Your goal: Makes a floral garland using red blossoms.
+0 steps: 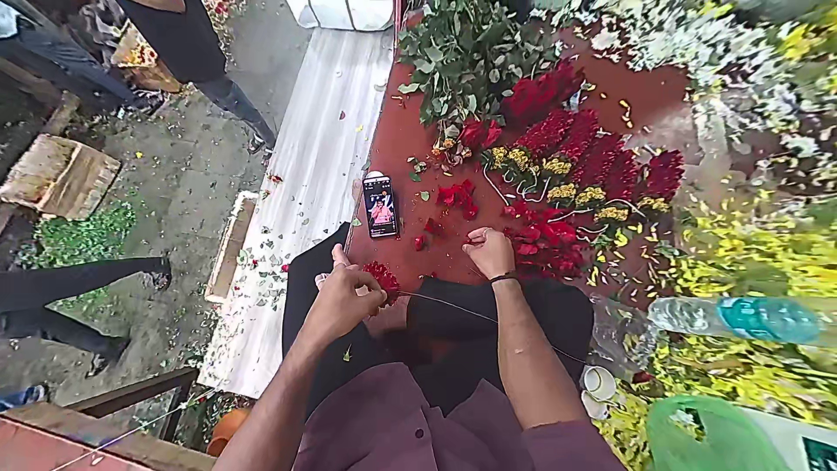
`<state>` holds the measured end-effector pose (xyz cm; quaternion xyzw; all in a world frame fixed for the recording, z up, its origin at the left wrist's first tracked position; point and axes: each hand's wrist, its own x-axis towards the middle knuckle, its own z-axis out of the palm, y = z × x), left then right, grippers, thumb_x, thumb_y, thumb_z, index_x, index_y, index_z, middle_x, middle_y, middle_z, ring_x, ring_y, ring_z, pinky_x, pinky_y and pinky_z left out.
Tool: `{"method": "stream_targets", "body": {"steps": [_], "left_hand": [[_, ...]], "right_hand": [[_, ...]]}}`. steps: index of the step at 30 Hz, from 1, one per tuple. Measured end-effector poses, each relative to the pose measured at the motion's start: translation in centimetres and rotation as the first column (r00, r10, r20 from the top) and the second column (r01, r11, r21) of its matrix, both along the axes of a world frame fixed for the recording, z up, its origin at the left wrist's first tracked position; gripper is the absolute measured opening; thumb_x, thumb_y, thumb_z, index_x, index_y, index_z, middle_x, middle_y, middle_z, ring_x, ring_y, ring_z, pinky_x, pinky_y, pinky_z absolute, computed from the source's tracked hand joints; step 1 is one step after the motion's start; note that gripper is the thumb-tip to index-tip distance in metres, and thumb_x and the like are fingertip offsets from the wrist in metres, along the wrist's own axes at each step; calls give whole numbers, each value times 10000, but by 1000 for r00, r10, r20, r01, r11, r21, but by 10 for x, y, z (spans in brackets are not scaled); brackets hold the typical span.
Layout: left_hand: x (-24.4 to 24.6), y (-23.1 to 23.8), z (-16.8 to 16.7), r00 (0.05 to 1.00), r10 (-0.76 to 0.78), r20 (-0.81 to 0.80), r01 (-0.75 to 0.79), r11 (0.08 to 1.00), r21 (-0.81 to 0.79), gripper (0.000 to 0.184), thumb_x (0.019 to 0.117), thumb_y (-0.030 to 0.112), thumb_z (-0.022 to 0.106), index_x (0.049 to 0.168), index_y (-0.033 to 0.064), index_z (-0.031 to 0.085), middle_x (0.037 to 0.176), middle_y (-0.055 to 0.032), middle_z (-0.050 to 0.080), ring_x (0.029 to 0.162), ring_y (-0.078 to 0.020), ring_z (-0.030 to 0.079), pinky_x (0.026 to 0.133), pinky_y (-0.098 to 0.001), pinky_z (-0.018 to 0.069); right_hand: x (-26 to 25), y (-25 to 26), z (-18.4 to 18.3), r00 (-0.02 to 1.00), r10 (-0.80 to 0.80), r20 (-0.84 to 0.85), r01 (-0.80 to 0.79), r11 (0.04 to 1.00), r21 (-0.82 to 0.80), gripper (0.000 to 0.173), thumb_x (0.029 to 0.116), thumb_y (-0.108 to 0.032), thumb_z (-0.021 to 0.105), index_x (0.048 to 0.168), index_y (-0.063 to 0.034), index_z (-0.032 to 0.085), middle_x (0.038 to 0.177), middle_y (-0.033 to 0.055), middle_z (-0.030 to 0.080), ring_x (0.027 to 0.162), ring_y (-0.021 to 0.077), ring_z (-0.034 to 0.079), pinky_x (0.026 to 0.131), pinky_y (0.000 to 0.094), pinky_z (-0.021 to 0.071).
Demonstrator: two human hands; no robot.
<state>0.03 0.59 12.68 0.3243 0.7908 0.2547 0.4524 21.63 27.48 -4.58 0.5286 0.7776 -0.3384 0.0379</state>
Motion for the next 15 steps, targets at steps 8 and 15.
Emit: {"method": "stream_targets", "body": {"steps": [8, 15], "left_hand": [[-1, -1, -4, 1000, 10, 29, -10, 1000, 10, 149, 898, 311, 728, 868, 172, 774, 889, 26, 707, 784, -79, 644, 727, -346, 544], [3, 1, -3, 999, 11, 46, -11, 1000, 14, 150, 909, 296, 731, 858, 161, 773, 870, 21, 713, 740, -74, 640, 700, -327, 546]], "right_hand": [[1, -19, 30, 776, -488, -401, 260, 826, -500, 149, 948, -65, 682, 1094, -35, 691, 829, 85, 720, 645, 158, 668, 544, 305, 549], [-2, -24, 39, 682, -540, -493, 188, 781, -596, 146, 945, -11, 656, 1076, -33, 716, 853, 90, 716, 619, 142, 640, 529, 284, 547]]}}
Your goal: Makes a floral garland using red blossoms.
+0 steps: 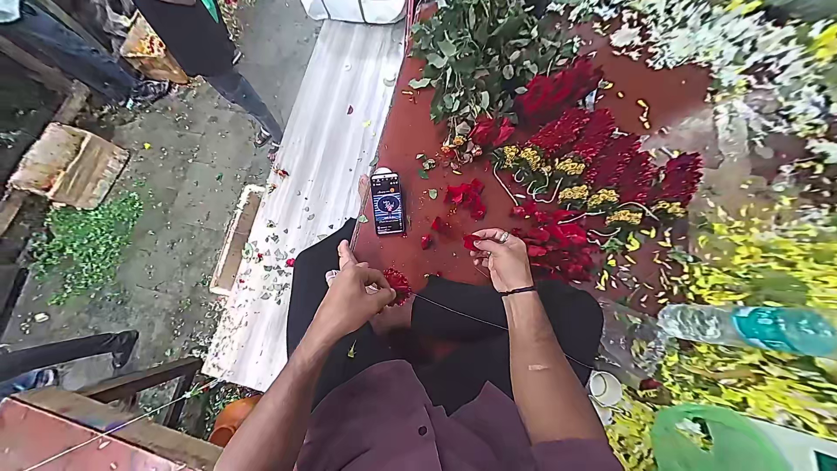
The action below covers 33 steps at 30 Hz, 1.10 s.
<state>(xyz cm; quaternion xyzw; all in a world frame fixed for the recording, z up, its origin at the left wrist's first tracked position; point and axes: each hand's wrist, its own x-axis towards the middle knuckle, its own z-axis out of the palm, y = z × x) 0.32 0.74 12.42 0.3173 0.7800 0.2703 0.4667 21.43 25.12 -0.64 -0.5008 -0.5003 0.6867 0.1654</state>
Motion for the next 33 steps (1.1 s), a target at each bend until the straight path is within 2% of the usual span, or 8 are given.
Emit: {"method": "stream_targets", "body": {"steps": [4, 7, 10, 14, 19, 22, 28, 33], "left_hand": [[0, 1, 0, 999, -15, -32, 15, 1000, -4, 158, 901, 311, 728, 856, 166, 773, 894, 15, 712, 777, -87, 641, 720, -350, 540], [2, 2, -1, 999, -23, -42, 23, 1000, -2, 163, 896, 320, 730, 862, 169, 780, 909, 25, 723, 814, -86, 656, 749, -354, 547], [4, 2, -1, 999, -12, -43, 12, 1000, 3, 166, 891, 320, 734, 863, 161, 777, 906, 21, 709, 836, -99, 645, 769, -365, 533], [3, 2, 1, 998, -2, -62, 1, 1000, -8, 152, 892, 311, 734, 857, 168, 774, 837, 32, 687, 744, -82, 613, 702, -346, 516], [0, -1, 1, 997, 9, -72, -11, 1000, -25, 167, 887, 335, 733, 862, 176, 777, 838, 28, 678, 780, -105, 611, 725, -378, 505], [2, -2, 2, 997, 4, -76, -6, 1000, -19, 159, 881, 329, 736, 847, 178, 774, 823, 34, 667, 756, -95, 593, 706, -358, 492], [6, 0, -2, 997, 10, -76, -12, 1000, -28, 158, 876, 332, 737, 862, 179, 774, 845, 28, 681, 772, -98, 612, 719, -371, 509], [6, 8, -4, 995, 95, -36, -97, 994, -55, 155, 890, 321, 760, 874, 168, 784, 812, 30, 717, 728, -92, 644, 711, -376, 543]], "right_hand": [[2, -1, 1, 999, 37, -36, -35, 998, 53, 152, 963, 17, 578, 991, -22, 722, 892, 82, 728, 634, 143, 658, 559, 297, 576], [5, -2, 4, 994, 98, -51, -94, 993, 77, 199, 972, 10, 553, 1031, -32, 738, 961, 81, 741, 664, 144, 666, 597, 304, 584], [7, 0, 4, 979, 175, -100, -161, 978, 135, 272, 884, 95, 590, 1077, -29, 734, 1013, 94, 728, 710, 163, 665, 654, 331, 598], [6, -1, 4, 966, 241, -97, -208, 940, 272, 334, 787, 156, 688, 1058, -34, 736, 1025, 89, 736, 756, 175, 691, 693, 352, 617], [2, -5, 7, 973, 231, -28, -203, 905, 375, 153, 881, -22, 768, 1025, -69, 757, 1068, 51, 738, 776, 157, 703, 697, 338, 623], [-2, -8, 5, 980, 178, -84, -132, 911, 391, 120, 913, -84, 754, 1029, -62, 732, 930, 55, 731, 702, 148, 671, 638, 314, 591], [-7, -13, 10, 969, 113, -219, -23, 926, 377, 507, 833, -2, 766, 1286, -62, 546, 963, 80, 726, 738, 186, 692, 643, 350, 606], [-12, -36, 48, 944, 125, -306, -59, 974, 218, 562, 812, 35, 773, 1317, -79, 554, 931, 92, 735, 764, 194, 710, 678, 353, 617]]}}
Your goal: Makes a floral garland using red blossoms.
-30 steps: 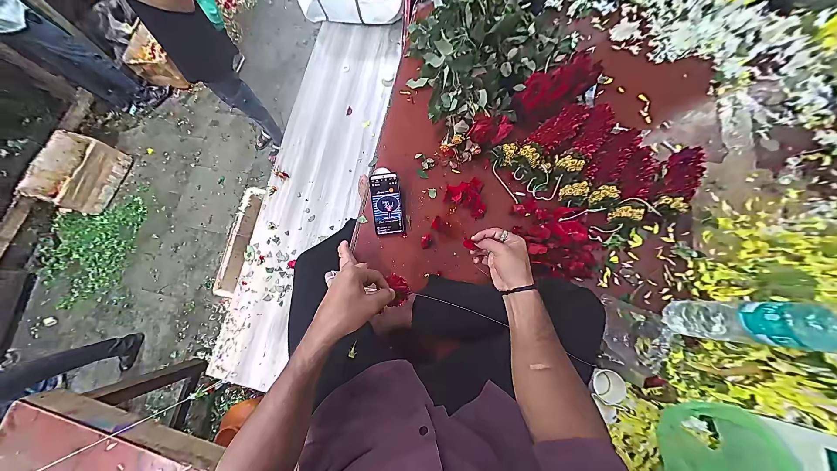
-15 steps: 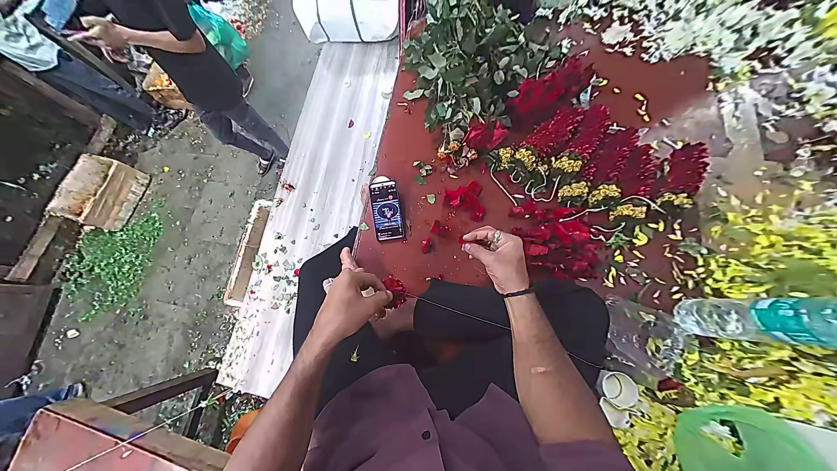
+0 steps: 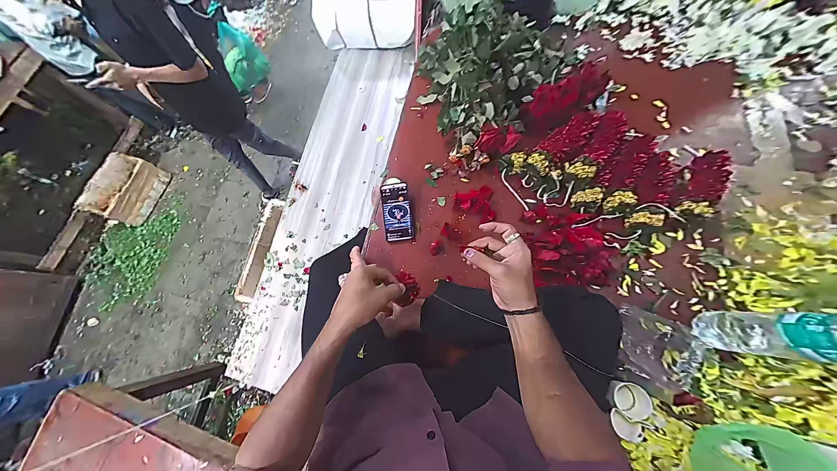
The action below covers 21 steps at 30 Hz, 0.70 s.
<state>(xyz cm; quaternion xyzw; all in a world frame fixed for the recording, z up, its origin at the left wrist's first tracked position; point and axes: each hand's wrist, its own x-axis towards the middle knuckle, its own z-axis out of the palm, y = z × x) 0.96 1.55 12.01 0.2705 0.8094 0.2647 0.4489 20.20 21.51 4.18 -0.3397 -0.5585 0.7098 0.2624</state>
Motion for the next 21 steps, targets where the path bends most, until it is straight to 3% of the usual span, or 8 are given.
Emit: {"method": "stream_targets", "body": {"steps": [3, 6, 9, 12, 14, 16, 18, 21], "left_hand": [[1, 4, -6, 999, 34, 20, -34, 999, 9, 164, 913, 329, 760, 899, 170, 798, 764, 34, 700, 682, -84, 623, 686, -371, 537], [3, 9, -13, 998, 10, 68, -15, 998, 66, 127, 939, 236, 732, 980, 144, 811, 878, 11, 739, 756, -94, 665, 733, -364, 573], [7, 12, -14, 994, -58, 93, 47, 992, 116, 143, 905, 168, 719, 1009, 136, 811, 941, -1, 748, 825, -96, 681, 766, -360, 578], [8, 14, -16, 990, -111, 85, 98, 985, 141, 173, 879, 293, 763, 972, 157, 816, 868, 7, 707, 792, -101, 641, 753, -362, 546], [8, 15, -18, 988, -138, 74, 126, 981, 145, 221, 882, 381, 792, 942, 171, 819, 848, 14, 716, 818, -103, 651, 838, -394, 544], [7, 14, -21, 984, -154, 95, 136, 976, 168, 204, 887, 357, 806, 909, 154, 818, 825, 14, 708, 812, -98, 650, 839, -386, 544], [6, 14, -25, 973, -155, 169, 120, 973, 198, 152, 890, 273, 803, 875, 122, 808, 833, 6, 717, 803, -92, 659, 784, -346, 561], [6, 13, -28, 963, -107, 248, 67, 984, 165, 122, 893, 210, 789, 858, 93, 790, 820, -8, 712, 751, -90, 642, 727, -322, 552]], "right_hand": [[-7, -33, 28, 992, 108, -72, -118, 981, -157, 552, 818, 12, 759, 1324, -66, 552, 859, 104, 726, 685, 175, 681, 623, 317, 589], [-13, -63, 34, 984, 170, -51, -178, 949, -259, 556, 810, -5, 804, 1308, -13, 558, 818, 136, 724, 614, 175, 658, 541, 286, 552], [-17, -72, 25, 986, 157, 59, -139, 960, -242, 575, 780, -8, 835, 1285, -19, 561, 794, 107, 718, 566, 151, 633, 485, 268, 525], [-19, -68, 21, 973, 161, 163, -126, 970, -206, 613, 751, -21, 868, 1282, -41, 563, 743, 74, 698, 507, 132, 588, 450, 259, 498], [-18, -67, 19, 964, 174, 200, -131, 969, -208, 646, 731, -37, 884, 1292, -51, 565, 719, 51, 679, 506, 109, 562, 466, 250, 480], [-16, -65, 16, 950, 211, 229, -159, 961, -226, 691, 712, -86, 915, 1303, -56, 560, 693, 22, 656, 530, 88, 567, 508, 244, 497], [-11, -58, 14, 922, 307, 236, -240, 931, -275, 764, 704, -141, 925, 1354, -63, 532, 712, 1, 621, 559, 76, 538, 509, 227, 454], [-1, -41, 8, 878, 439, 189, -380, 881, -280, 885, 677, -177, 929, 1444, -90, 496, 853, 40, 650, 710, 141, 615, 657, 307, 561]]}}
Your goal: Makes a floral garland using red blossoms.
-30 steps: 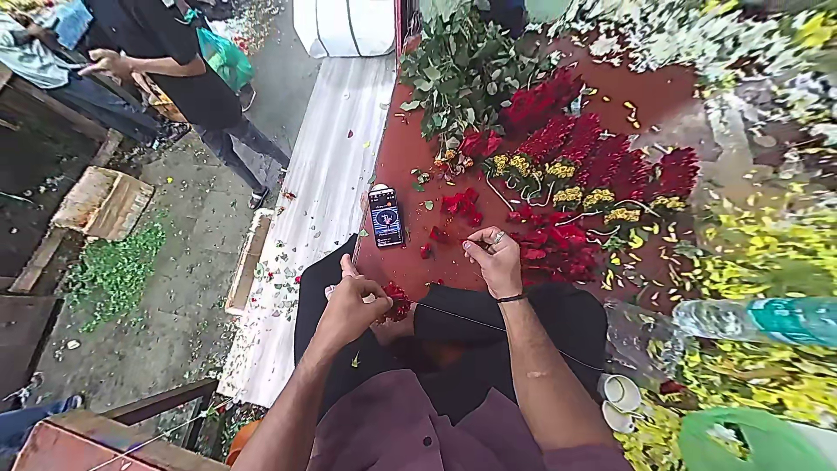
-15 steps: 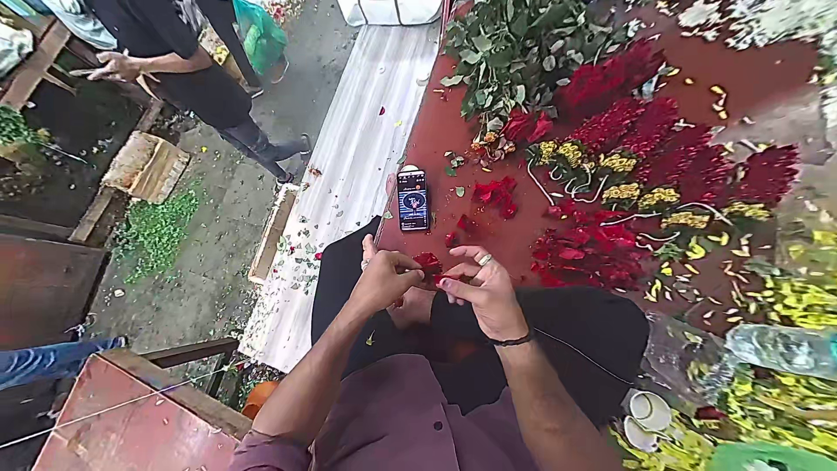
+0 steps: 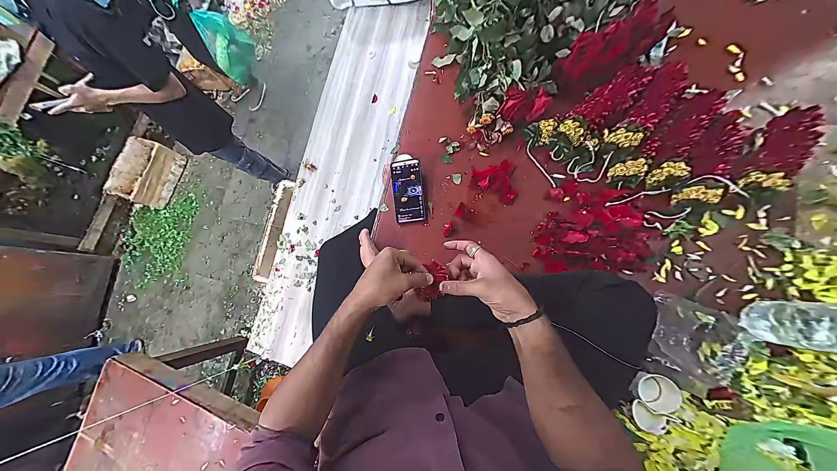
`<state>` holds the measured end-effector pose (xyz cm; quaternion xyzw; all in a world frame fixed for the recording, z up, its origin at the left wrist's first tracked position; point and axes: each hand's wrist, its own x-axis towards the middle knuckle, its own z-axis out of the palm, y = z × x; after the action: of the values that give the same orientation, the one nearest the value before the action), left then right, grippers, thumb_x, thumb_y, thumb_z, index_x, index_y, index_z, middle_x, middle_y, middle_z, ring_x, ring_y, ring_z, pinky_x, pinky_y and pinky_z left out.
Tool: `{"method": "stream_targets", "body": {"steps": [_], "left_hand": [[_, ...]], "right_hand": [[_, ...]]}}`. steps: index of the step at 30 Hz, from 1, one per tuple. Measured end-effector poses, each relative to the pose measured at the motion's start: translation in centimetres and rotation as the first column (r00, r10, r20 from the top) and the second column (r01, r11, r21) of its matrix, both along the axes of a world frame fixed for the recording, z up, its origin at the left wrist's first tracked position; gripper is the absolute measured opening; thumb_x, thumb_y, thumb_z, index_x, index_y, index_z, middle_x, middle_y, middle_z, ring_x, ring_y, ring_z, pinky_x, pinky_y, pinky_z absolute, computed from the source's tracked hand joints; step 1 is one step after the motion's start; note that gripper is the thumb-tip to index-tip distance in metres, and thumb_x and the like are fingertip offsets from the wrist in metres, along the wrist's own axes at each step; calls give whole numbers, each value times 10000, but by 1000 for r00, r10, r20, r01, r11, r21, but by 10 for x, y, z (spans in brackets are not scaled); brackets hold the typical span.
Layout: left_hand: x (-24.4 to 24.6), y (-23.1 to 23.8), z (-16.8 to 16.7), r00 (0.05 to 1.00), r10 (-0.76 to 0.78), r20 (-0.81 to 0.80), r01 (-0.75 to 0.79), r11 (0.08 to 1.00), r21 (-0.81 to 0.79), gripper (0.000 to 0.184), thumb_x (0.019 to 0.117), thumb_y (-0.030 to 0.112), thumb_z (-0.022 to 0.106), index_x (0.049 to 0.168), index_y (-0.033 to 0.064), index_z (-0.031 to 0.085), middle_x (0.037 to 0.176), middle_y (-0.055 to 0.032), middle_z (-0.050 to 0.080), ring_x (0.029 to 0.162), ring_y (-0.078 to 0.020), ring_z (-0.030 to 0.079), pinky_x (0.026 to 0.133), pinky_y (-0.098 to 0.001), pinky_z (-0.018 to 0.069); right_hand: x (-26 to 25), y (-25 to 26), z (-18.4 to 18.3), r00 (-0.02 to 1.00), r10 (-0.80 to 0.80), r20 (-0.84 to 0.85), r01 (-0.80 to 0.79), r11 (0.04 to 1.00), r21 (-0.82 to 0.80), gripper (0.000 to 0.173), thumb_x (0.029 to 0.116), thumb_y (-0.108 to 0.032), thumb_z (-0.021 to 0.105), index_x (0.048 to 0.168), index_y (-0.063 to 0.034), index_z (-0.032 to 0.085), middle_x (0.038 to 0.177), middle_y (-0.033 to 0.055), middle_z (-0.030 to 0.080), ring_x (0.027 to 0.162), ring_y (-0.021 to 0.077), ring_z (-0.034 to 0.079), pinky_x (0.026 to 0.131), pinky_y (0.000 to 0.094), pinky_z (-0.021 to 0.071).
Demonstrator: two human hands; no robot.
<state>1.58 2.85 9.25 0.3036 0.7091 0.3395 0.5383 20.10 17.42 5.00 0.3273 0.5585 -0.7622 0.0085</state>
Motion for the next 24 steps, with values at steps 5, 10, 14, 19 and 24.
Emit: {"method": "stream_targets", "body": {"steps": [5, 10, 14, 19, 24], "left_hand": [[-6, 2, 5, 993, 93, -76, -102, 988, -118, 125, 878, 191, 806, 835, 80, 766, 799, -32, 716, 718, -127, 655, 697, -371, 564], [-20, 1, 13, 984, 119, -134, -141, 976, -169, 165, 862, 250, 826, 820, 100, 770, 718, -14, 695, 670, -117, 638, 692, -380, 551], [-23, 0, 16, 967, 197, -159, -224, 958, -180, 179, 849, 269, 828, 814, 103, 770, 707, -10, 699, 667, -119, 645, 697, -387, 550], [-4, 14, 38, 826, -199, -527, 41, 955, -295, 172, 852, 314, 725, 793, 156, 761, 887, -20, 689, 1062, -256, 604, 1001, -612, 407], [20, 42, 93, 650, -663, -370, 637, 742, -210, 91, 877, 262, 770, 880, 171, 782, 931, -28, 710, 1065, -277, 621, 973, -636, 429]], "right_hand": [[2, 0, -5, 991, 128, 49, -136, 950, 279, 921, 698, -319, 901, 1506, -202, 476, 1341, 29, 630, 1176, 189, 618, 923, 427, 547], [2, -3, -12, 997, 61, -40, -44, 937, 347, 230, 897, -237, 771, 1075, -91, 760, 912, -1, 750, 745, 75, 678, 707, 283, 586], [3, 4, -3, 977, 151, -149, -89, 930, 356, 138, 926, -224, 714, 888, -102, 766, 834, -31, 730, 768, 29, 667, 718, 246, 567], [3, -5, 16, 883, 275, -381, -161, 939, 304, 144, 950, -181, 709, 945, -60, 789, 880, -10, 731, 831, 30, 665, 783, 220, 565], [8, 13, 20, 878, 79, -472, 11, 982, 186, 73, 919, -122, 746, 909, -55, 774, 843, -1, 702, 778, 72, 656, 732, 254, 583]]}}
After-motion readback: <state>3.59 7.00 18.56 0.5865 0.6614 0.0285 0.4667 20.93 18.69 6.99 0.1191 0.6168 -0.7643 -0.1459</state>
